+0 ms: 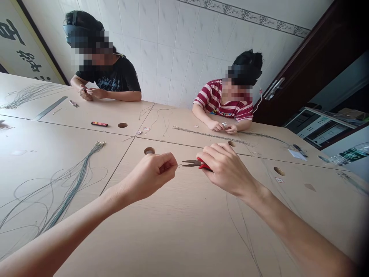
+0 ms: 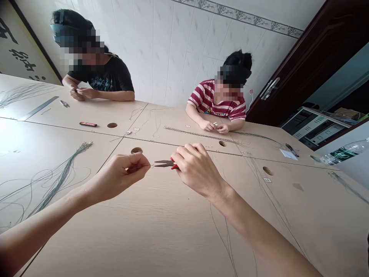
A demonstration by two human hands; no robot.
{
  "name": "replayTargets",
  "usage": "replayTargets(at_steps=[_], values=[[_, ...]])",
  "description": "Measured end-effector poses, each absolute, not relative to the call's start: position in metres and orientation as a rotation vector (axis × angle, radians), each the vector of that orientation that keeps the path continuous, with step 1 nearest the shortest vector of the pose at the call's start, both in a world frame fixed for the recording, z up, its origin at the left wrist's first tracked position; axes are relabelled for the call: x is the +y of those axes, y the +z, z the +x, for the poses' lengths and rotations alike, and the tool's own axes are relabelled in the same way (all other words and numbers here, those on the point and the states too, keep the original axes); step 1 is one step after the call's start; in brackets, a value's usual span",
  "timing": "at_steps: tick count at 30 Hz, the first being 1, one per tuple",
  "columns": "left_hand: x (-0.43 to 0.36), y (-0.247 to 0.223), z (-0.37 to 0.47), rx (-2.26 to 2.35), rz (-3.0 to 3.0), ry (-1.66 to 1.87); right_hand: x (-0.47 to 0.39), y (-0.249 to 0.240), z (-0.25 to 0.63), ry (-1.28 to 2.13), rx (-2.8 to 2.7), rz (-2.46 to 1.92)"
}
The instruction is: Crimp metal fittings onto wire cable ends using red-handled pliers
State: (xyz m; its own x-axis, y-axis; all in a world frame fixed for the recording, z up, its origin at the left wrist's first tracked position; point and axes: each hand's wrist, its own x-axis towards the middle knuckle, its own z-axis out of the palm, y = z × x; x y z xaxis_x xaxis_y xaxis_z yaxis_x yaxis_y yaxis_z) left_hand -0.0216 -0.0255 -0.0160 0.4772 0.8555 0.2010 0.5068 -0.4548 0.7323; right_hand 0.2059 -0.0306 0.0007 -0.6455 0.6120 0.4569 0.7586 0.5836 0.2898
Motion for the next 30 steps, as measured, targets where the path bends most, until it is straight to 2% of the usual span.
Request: replayTargets(at_steps=[30], values=[[-0.0229, -0.0143, -0.0214, 1.119, 2.234, 0.709, -0.0274, -0.0005, 0.2034, -0.768, -2.583, -1.097]])
